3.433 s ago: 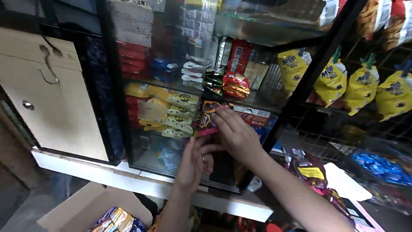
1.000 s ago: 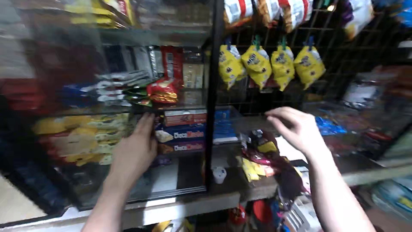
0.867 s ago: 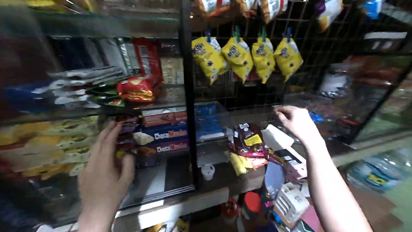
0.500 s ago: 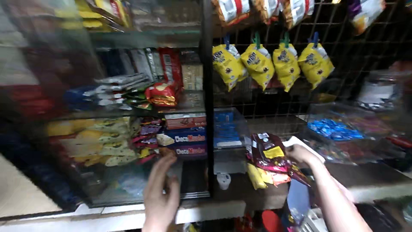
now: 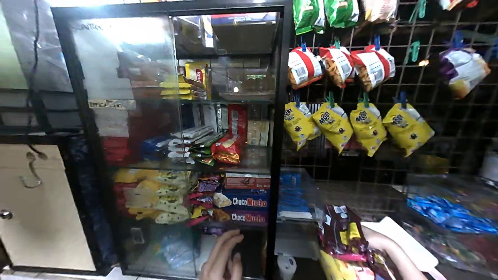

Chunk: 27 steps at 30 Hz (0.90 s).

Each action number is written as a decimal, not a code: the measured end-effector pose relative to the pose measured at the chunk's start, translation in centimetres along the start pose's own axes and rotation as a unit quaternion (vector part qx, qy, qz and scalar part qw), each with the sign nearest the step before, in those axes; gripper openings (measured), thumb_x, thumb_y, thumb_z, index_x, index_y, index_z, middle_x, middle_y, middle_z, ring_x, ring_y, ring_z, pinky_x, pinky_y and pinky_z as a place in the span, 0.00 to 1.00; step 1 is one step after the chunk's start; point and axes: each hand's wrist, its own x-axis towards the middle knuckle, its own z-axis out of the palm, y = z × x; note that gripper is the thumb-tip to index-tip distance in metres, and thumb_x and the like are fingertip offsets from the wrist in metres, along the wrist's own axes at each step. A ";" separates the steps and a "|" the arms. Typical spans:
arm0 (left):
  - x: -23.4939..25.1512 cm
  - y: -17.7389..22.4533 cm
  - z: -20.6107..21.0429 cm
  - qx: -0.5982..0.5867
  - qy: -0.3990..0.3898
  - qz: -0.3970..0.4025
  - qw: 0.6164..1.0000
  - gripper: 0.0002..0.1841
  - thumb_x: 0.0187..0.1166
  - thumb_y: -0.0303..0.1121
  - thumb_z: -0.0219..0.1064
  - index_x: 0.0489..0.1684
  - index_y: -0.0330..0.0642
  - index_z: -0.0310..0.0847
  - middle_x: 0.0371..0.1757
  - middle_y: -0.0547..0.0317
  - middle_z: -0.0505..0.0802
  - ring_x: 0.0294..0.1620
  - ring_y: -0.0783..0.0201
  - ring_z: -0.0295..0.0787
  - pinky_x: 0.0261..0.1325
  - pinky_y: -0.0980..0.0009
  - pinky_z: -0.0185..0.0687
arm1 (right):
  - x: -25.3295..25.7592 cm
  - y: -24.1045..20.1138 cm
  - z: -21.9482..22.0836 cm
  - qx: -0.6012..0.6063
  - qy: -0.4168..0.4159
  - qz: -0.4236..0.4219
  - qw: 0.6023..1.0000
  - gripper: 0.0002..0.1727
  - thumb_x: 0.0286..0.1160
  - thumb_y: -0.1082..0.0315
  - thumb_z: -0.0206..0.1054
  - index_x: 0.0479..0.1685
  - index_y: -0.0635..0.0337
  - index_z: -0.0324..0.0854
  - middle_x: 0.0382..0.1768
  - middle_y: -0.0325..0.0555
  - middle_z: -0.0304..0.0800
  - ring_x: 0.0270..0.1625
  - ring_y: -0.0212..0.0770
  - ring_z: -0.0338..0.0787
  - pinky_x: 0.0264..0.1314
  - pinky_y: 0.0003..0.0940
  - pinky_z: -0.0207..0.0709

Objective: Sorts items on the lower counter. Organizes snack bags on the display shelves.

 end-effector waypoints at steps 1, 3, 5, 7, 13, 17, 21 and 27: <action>0.0 0.0 0.1 0.000 0.001 0.006 1.000 0.15 0.70 0.20 0.60 0.50 0.25 0.89 0.60 0.34 0.91 0.25 0.70 0.82 0.26 0.77 0.75 | 0.1 0.0 0.0 -0.006 -0.001 0.005 1.000 0.23 0.75 0.75 0.68 0.69 0.72 0.76 0.60 0.56 0.86 0.61 0.37 0.85 0.71 0.36 0.74; 0.0 0.0 0.3 0.002 -0.002 0.012 1.000 0.14 0.71 0.20 0.60 0.49 0.26 0.89 0.60 0.35 0.91 0.24 0.70 0.81 0.26 0.78 0.75 | 0.1 -0.1 -0.1 -0.011 0.006 0.022 1.000 0.22 0.76 0.75 0.68 0.69 0.72 0.77 0.60 0.57 0.86 0.62 0.40 0.85 0.72 0.38 0.73; -0.1 0.1 0.4 -0.002 -0.006 0.007 1.000 0.14 0.70 0.20 0.60 0.49 0.25 0.89 0.59 0.35 0.91 0.23 0.71 0.80 0.26 0.78 0.74 | -0.4 -0.4 0.3 0.011 0.036 0.017 0.999 0.22 0.75 0.74 0.68 0.68 0.70 0.77 0.58 0.54 0.87 0.60 0.37 0.85 0.70 0.36 0.75; -0.1 0.2 0.5 -0.009 -0.011 0.003 1.000 0.14 0.71 0.20 0.60 0.49 0.25 0.89 0.59 0.35 0.91 0.24 0.71 0.80 0.26 0.79 0.74 | -0.4 0.0 0.7 0.014 0.077 -0.014 0.997 0.22 0.74 0.72 0.69 0.66 0.70 0.79 0.57 0.53 0.88 0.59 0.36 0.86 0.69 0.36 0.75; 0.0 0.6 0.9 -0.022 -0.020 0.000 1.000 0.14 0.70 0.19 0.60 0.48 0.26 0.89 0.59 0.35 0.91 0.24 0.71 0.80 0.26 0.78 0.75 | -0.5 0.6 0.4 0.095 0.205 0.054 0.973 0.15 0.79 0.76 0.66 0.60 0.75 0.82 0.54 0.64 0.89 0.57 0.49 0.87 0.68 0.49 0.75; 0.0 0.8 0.8 -0.028 -0.022 0.006 0.999 0.13 0.70 0.18 0.61 0.47 0.26 0.90 0.58 0.36 0.92 0.24 0.72 0.81 0.27 0.79 0.76 | -3.1 -0.5 -2.1 0.157 0.262 0.061 0.950 0.10 0.80 0.78 0.62 0.52 0.73 0.85 0.46 0.58 0.90 0.47 0.41 0.87 0.59 0.45 0.78; 0.0 1.0 0.8 -0.034 -0.035 0.010 0.999 0.13 0.69 0.17 0.62 0.47 0.25 0.90 0.57 0.34 0.92 0.24 0.69 0.82 0.27 0.77 0.77 | -4.0 -0.4 -5.3 0.022 0.217 0.140 0.966 0.12 0.83 0.80 0.57 0.55 0.77 0.84 0.55 0.74 0.86 0.61 0.62 0.84 0.67 0.60 0.70; 0.0 1.2 1.3 -0.060 -0.027 0.030 0.997 0.12 0.70 0.17 0.61 0.46 0.24 0.90 0.55 0.34 0.92 0.29 0.66 0.87 0.32 0.76 0.82 | -5.0 -3.1 -6.1 -0.113 0.389 0.241 0.882 0.21 0.83 0.72 0.62 0.67 0.82 0.75 0.71 0.83 0.74 0.75 0.78 0.76 0.71 0.72 0.71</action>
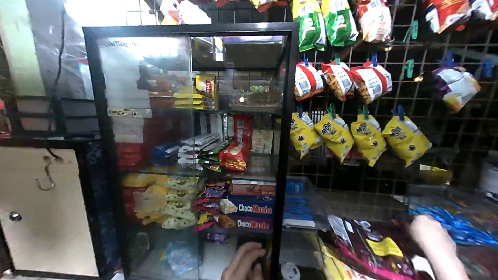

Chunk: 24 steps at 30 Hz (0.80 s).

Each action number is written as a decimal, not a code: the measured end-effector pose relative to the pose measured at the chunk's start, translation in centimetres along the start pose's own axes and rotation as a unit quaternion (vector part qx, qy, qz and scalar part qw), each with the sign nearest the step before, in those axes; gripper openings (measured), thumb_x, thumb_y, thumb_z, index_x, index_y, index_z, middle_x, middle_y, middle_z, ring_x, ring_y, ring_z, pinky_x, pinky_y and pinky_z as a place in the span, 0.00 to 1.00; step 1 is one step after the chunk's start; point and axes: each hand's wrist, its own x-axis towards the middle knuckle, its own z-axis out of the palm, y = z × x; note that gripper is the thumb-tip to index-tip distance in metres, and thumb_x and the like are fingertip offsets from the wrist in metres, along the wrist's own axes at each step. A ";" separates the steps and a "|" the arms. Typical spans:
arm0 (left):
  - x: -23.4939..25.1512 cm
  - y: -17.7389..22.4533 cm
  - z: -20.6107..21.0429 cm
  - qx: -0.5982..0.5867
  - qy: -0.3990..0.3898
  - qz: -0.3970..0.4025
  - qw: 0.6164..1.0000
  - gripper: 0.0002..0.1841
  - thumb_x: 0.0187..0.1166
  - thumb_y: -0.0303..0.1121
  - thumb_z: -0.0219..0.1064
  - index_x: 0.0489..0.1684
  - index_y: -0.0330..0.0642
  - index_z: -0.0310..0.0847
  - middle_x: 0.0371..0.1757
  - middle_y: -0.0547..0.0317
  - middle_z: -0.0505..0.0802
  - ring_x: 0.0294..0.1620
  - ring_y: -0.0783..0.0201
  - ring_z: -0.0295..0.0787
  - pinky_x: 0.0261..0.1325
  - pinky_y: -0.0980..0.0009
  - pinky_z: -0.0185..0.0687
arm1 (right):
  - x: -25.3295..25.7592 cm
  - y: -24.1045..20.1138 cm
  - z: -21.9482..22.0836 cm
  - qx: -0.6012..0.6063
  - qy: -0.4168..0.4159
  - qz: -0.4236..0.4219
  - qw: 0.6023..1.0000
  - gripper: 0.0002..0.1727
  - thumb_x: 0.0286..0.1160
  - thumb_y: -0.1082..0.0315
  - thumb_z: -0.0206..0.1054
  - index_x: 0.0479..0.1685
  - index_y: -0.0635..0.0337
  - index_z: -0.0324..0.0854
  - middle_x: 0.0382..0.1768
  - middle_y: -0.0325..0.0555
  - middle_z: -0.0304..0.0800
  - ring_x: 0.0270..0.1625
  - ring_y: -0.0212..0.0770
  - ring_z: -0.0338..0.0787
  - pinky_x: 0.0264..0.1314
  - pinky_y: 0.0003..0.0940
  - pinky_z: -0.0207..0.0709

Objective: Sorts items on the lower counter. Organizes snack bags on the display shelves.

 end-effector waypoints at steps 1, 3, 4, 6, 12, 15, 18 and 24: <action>0.0 0.1 0.1 -0.006 0.003 0.002 1.000 0.12 0.71 0.18 0.61 0.46 0.25 0.90 0.55 0.35 0.92 0.31 0.66 0.88 0.34 0.76 0.83 | -0.8 -0.5 -0.4 0.014 0.061 -0.012 0.998 0.20 0.83 0.74 0.61 0.67 0.82 0.75 0.73 0.83 0.72 0.75 0.79 0.75 0.69 0.73 0.71; -0.1 0.4 0.3 -0.020 0.007 0.005 1.000 0.12 0.71 0.18 0.61 0.46 0.25 0.90 0.55 0.36 0.92 0.32 0.67 0.88 0.34 0.78 0.83 | -2.3 -1.3 -1.2 0.065 0.165 -0.076 0.981 0.18 0.80 0.80 0.60 0.65 0.81 0.79 0.78 0.81 0.68 0.80 0.82 0.67 0.71 0.78 0.66; -0.2 0.5 0.4 -0.030 0.010 0.008 0.999 0.12 0.70 0.18 0.62 0.45 0.25 0.90 0.54 0.36 0.92 0.33 0.67 0.89 0.34 0.78 0.83 | -3.2 -1.8 -1.6 0.090 0.213 -0.121 0.965 0.17 0.78 0.82 0.60 0.62 0.81 0.81 0.76 0.82 0.70 0.79 0.84 0.67 0.71 0.79 0.65; 0.0 0.7 0.6 -0.054 0.008 0.006 0.999 0.12 0.71 0.18 0.62 0.46 0.24 0.89 0.53 0.35 0.92 0.34 0.67 0.89 0.35 0.79 0.84 | -5.7 -3.5 -2.6 0.143 0.295 -0.237 0.914 0.14 0.74 0.85 0.57 0.53 0.81 0.85 0.66 0.86 0.76 0.71 0.86 0.74 0.71 0.76 0.65; 0.9 2.1 0.6 -0.258 -0.072 -0.169 0.948 0.29 0.85 0.38 0.60 0.77 0.21 0.67 0.64 0.43 0.89 0.53 0.61 0.93 0.47 0.66 0.90 | -17.3 -11.6 -2.7 0.370 0.173 -0.482 0.775 0.16 0.72 0.77 0.55 0.40 0.71 0.91 0.47 0.55 0.89 0.56 0.28 0.86 0.63 0.16 0.76; 1.3 2.3 0.0 -0.393 -0.080 -0.191 0.896 0.48 0.80 0.58 0.62 0.84 0.21 0.50 0.63 0.60 0.90 0.50 0.68 0.95 0.43 0.68 0.94 | -21.4 -15.4 -0.4 0.435 0.052 -0.538 0.720 0.14 0.78 0.75 0.57 0.45 0.65 0.91 0.50 0.47 0.88 0.56 0.18 0.84 0.62 0.09 0.75; 1.7 2.9 -1.1 -0.422 0.033 -0.234 0.875 0.18 0.82 0.30 0.60 0.66 0.29 0.70 0.43 0.69 0.95 0.34 0.73 0.95 0.35 0.73 0.94 | -24.1 -17.8 1.0 0.401 -0.025 -0.564 0.722 0.17 0.83 0.65 0.61 0.60 0.63 0.89 0.61 0.60 0.85 0.61 0.33 0.86 0.63 0.20 0.80; 3.8 1.1 -4.8 -0.348 0.140 -0.284 0.882 0.10 0.87 0.27 0.53 0.45 0.36 0.81 0.27 0.70 0.91 0.21 0.78 0.86 0.27 0.82 0.85 | -26.2 -20.5 2.7 0.159 0.167 -0.711 0.664 0.21 0.77 0.55 0.69 0.64 0.55 0.86 0.68 0.53 0.88 0.69 0.59 0.86 0.69 0.56 0.76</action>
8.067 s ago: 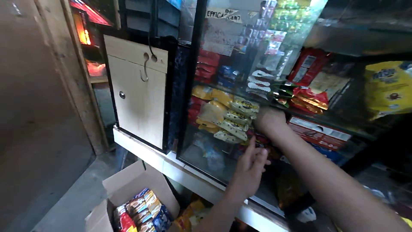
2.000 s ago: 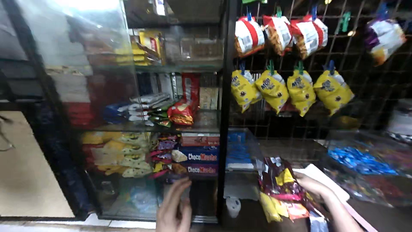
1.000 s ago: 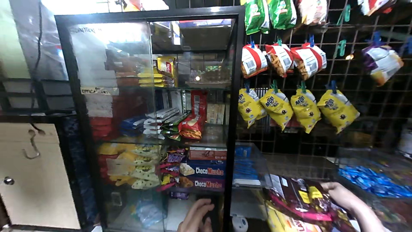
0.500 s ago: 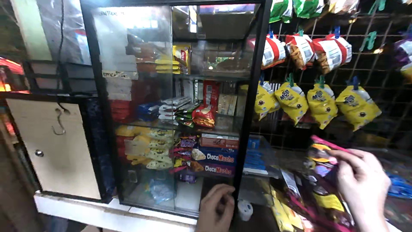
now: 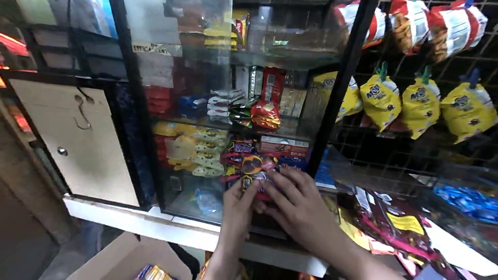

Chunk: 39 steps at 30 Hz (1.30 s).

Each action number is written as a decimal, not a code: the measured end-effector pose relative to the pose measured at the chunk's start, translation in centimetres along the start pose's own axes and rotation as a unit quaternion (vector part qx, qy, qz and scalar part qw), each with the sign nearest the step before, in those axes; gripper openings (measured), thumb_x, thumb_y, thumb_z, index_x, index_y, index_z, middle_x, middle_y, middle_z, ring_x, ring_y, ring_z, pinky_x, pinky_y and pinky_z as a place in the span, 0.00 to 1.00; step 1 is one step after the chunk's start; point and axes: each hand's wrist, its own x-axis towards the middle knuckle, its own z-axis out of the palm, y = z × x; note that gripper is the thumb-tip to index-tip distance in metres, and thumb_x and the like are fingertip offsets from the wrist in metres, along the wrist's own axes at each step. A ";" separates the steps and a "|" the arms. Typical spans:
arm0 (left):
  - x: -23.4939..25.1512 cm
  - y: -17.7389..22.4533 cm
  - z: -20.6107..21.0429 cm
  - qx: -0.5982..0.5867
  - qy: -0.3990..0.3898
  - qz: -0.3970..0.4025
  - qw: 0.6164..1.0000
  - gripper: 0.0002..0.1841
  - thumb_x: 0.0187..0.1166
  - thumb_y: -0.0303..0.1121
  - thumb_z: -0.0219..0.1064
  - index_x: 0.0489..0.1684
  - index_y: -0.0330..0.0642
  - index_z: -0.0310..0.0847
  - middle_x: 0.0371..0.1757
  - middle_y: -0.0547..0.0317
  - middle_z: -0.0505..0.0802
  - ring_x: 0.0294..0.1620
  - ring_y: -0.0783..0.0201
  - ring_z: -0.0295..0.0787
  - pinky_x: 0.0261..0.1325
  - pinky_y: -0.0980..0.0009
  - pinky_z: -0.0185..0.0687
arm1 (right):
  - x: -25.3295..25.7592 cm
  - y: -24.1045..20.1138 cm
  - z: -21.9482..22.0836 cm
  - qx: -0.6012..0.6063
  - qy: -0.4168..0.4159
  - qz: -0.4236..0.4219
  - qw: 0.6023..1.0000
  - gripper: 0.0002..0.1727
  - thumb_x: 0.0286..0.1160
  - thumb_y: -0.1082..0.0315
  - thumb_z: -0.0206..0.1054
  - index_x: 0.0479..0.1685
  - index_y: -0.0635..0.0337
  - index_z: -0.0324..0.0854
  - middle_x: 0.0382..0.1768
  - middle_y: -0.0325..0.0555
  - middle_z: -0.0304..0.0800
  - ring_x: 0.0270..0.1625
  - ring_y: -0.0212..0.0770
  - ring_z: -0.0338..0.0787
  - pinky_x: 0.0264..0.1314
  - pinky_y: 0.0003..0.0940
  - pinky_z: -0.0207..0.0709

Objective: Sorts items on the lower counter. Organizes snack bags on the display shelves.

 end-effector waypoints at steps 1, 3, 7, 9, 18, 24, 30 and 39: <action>0.4 0.2 -0.4 0.013 0.005 -0.004 1.000 0.11 0.88 0.28 0.53 0.43 0.36 0.82 0.26 0.70 0.90 0.21 0.80 0.84 0.27 0.83 0.83 | 0.5 -0.1 0.5 -0.033 0.003 -0.023 0.999 0.17 0.79 0.62 0.66 0.62 0.58 0.87 0.64 0.49 0.91 0.66 0.54 0.89 0.67 0.54 0.78; 1.0 0.7 -1.0 0.040 0.003 -0.023 0.999 0.14 0.91 0.31 0.48 0.42 0.37 0.81 0.27 0.71 0.87 0.23 0.81 0.81 0.29 0.84 0.78 | 1.6 -0.2 1.4 -0.078 0.016 -0.042 0.996 0.13 0.80 0.69 0.64 0.57 0.60 0.88 0.56 0.47 0.95 0.60 0.48 0.93 0.65 0.48 0.80; 1.8 1.8 -1.8 0.052 -0.004 -0.037 0.998 0.23 0.93 0.39 0.37 0.47 0.35 0.79 0.32 0.67 0.88 0.31 0.78 0.85 0.36 0.81 0.82 | 3.7 -0.3 2.6 -0.117 0.015 -0.063 0.991 0.14 0.77 0.68 0.66 0.56 0.64 0.90 0.50 0.55 0.95 0.54 0.52 0.95 0.56 0.45 0.84; 2.3 2.0 -2.2 0.074 -0.010 -0.027 0.997 0.24 0.94 0.42 0.38 0.52 0.36 0.80 0.32 0.65 0.88 0.28 0.78 0.83 0.33 0.81 0.80 | 4.6 -0.3 3.1 -0.125 0.026 -0.067 0.989 0.14 0.76 0.69 0.66 0.54 0.68 0.89 0.50 0.57 0.95 0.54 0.53 0.95 0.54 0.42 0.85; 3.4 -0.2 -2.9 0.416 -0.018 0.150 0.897 0.25 0.87 0.33 0.55 0.81 0.30 0.69 0.84 0.37 0.73 0.79 0.43 0.76 0.73 0.44 0.75 | 7.6 0.5 5.8 -0.134 -0.010 0.027 0.991 0.16 0.73 0.75 0.67 0.56 0.79 0.84 0.55 0.70 0.91 0.56 0.64 0.94 0.52 0.47 0.88; 3.3 0.1 -3.0 0.514 -0.036 0.147 0.845 0.29 0.83 0.35 0.62 0.84 0.35 0.69 0.87 0.44 0.72 0.51 0.42 0.92 0.43 0.43 0.85 | 9.5 0.4 7.0 -0.160 -0.033 0.053 0.985 0.09 0.74 0.79 0.64 0.50 0.71 0.83 0.35 0.67 0.88 0.42 0.67 0.92 0.34 0.51 0.83; 3.3 0.4 -4.3 0.526 -0.075 0.130 0.837 0.29 0.83 0.37 0.64 0.85 0.40 0.69 0.89 0.48 0.69 0.49 0.43 0.93 0.40 0.43 0.85 | 10.7 0.0 7.6 -0.156 -0.162 0.083 0.971 0.11 0.77 0.80 0.60 0.49 0.77 0.86 0.54 0.76 0.86 0.56 0.71 0.90 0.50 0.54 0.84; 3.6 -0.1 -5.5 0.515 -0.107 0.138 0.839 0.32 0.82 0.37 0.65 0.88 0.40 0.65 0.91 0.54 0.67 0.44 0.47 0.93 0.38 0.46 0.86 | 12.8 0.1 7.6 -0.201 -0.357 0.212 0.887 0.31 0.95 0.57 0.39 0.68 0.75 0.79 0.72 0.73 0.78 0.79 0.66 0.75 0.75 0.60 0.65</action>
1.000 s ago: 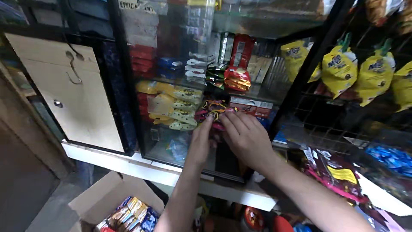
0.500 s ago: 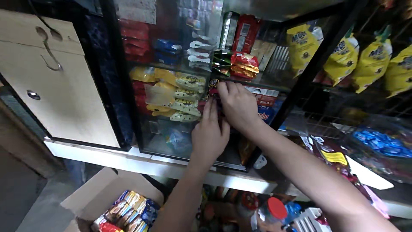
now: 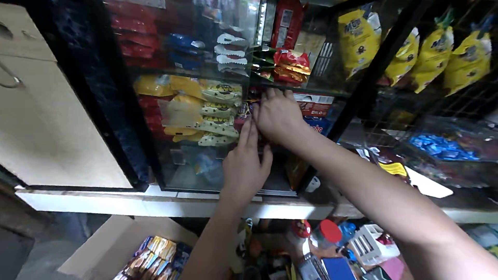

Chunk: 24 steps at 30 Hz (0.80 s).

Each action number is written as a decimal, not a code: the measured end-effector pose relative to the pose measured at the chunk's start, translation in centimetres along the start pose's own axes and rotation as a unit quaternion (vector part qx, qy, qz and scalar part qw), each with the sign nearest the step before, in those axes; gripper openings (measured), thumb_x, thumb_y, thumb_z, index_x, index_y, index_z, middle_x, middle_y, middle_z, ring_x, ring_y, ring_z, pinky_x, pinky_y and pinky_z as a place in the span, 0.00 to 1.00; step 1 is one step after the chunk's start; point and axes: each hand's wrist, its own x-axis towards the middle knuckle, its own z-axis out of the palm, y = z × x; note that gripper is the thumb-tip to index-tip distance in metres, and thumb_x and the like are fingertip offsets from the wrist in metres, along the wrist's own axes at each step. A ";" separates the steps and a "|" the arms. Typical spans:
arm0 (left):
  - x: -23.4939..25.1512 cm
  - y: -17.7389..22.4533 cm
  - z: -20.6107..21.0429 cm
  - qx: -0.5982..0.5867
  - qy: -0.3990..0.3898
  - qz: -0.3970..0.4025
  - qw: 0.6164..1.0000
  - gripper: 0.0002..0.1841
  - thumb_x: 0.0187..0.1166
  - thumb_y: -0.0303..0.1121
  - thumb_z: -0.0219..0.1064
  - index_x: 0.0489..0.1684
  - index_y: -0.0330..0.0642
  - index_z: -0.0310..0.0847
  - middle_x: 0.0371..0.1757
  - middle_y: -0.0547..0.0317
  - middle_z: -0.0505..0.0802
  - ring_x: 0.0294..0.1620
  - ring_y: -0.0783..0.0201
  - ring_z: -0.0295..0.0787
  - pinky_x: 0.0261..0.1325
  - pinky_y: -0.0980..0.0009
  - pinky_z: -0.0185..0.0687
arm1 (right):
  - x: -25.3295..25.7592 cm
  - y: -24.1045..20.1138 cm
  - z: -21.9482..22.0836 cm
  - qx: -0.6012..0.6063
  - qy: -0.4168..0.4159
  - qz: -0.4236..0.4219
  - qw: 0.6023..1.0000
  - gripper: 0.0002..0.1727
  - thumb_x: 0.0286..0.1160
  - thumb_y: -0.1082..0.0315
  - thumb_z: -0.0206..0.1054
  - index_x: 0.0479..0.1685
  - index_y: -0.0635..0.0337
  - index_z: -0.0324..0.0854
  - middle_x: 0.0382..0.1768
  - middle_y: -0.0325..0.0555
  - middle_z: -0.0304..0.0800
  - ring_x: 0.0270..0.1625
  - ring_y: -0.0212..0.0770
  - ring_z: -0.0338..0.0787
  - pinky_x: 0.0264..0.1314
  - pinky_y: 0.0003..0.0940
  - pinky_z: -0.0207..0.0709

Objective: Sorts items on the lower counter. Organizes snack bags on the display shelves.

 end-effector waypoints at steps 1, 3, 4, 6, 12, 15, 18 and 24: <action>0.0 0.0 0.0 -0.001 -0.002 -0.002 1.000 0.33 0.82 0.37 0.65 0.88 0.40 0.64 0.91 0.53 0.66 0.44 0.46 0.93 0.38 0.46 0.85 | 0.2 -0.1 -0.3 0.006 -0.021 0.005 1.000 0.31 0.95 0.56 0.37 0.69 0.73 0.79 0.72 0.71 0.78 0.79 0.65 0.75 0.74 0.60 0.64; -0.1 0.1 -0.1 0.001 -0.009 -0.006 1.000 0.33 0.82 0.37 0.65 0.88 0.39 0.64 0.91 0.51 0.66 0.43 0.45 0.93 0.37 0.45 0.85 | 0.6 -0.2 -1.0 0.024 -0.057 0.015 0.998 0.32 0.96 0.54 0.36 0.73 0.72 0.76 0.74 0.70 0.77 0.81 0.63 0.73 0.77 0.60 0.62; 0.0 0.2 -0.2 0.005 -0.017 -0.011 1.000 0.32 0.82 0.37 0.65 0.87 0.37 0.65 0.92 0.49 0.65 0.45 0.44 0.93 0.39 0.45 0.85 | 0.8 -0.3 -1.2 0.034 -0.072 0.016 0.997 0.32 0.96 0.54 0.36 0.74 0.71 0.76 0.75 0.70 0.76 0.82 0.63 0.72 0.77 0.61 0.61; 0.2 1.0 -1.1 0.011 -0.081 -0.052 0.995 0.32 0.87 0.40 0.62 0.88 0.36 0.62 0.94 0.47 0.58 0.61 0.42 0.89 0.56 0.46 0.83 | 1.1 -0.4 -1.8 0.040 -0.099 0.019 0.994 0.30 0.96 0.55 0.37 0.78 0.66 0.75 0.77 0.67 0.75 0.83 0.63 0.71 0.78 0.65 0.59; -0.4 0.6 0.2 0.025 -0.016 -0.001 1.000 0.34 0.82 0.40 0.66 0.87 0.34 0.64 0.93 0.45 0.61 0.42 0.45 0.93 0.38 0.47 0.86 | 2.3 -1.2 -4.3 0.059 -0.198 0.032 0.978 0.20 0.90 0.59 0.54 0.63 0.64 0.84 0.66 0.64 0.84 0.72 0.66 0.80 0.61 0.72 0.71; -0.4 0.7 0.4 0.019 -0.017 -0.005 1.000 0.37 0.82 0.40 0.65 0.90 0.36 0.58 0.95 0.48 0.56 0.42 0.47 0.93 0.37 0.48 0.85 | 3.2 -1.2 -4.7 0.063 -0.232 0.020 0.970 0.19 0.89 0.60 0.55 0.62 0.62 0.85 0.63 0.63 0.85 0.70 0.65 0.81 0.60 0.72 0.70; -0.4 0.7 0.7 0.014 -0.017 -0.009 1.000 0.38 0.82 0.40 0.66 0.92 0.38 0.55 0.96 0.50 0.53 0.41 0.49 0.92 0.36 0.50 0.85 | 3.6 -1.1 -4.6 0.106 -0.231 0.053 0.966 0.26 0.94 0.55 0.45 0.62 0.67 0.83 0.65 0.65 0.83 0.72 0.64 0.80 0.63 0.70 0.69; -0.6 1.1 1.2 0.012 -0.021 -0.029 0.999 0.38 0.82 0.43 0.66 0.90 0.36 0.58 0.95 0.44 0.52 0.36 0.53 0.91 0.36 0.54 0.85 | 1.8 -0.6 -3.8 0.112 -0.147 0.040 0.982 0.37 0.94 0.45 0.39 0.68 0.69 0.81 0.73 0.67 0.79 0.79 0.64 0.76 0.74 0.68 0.65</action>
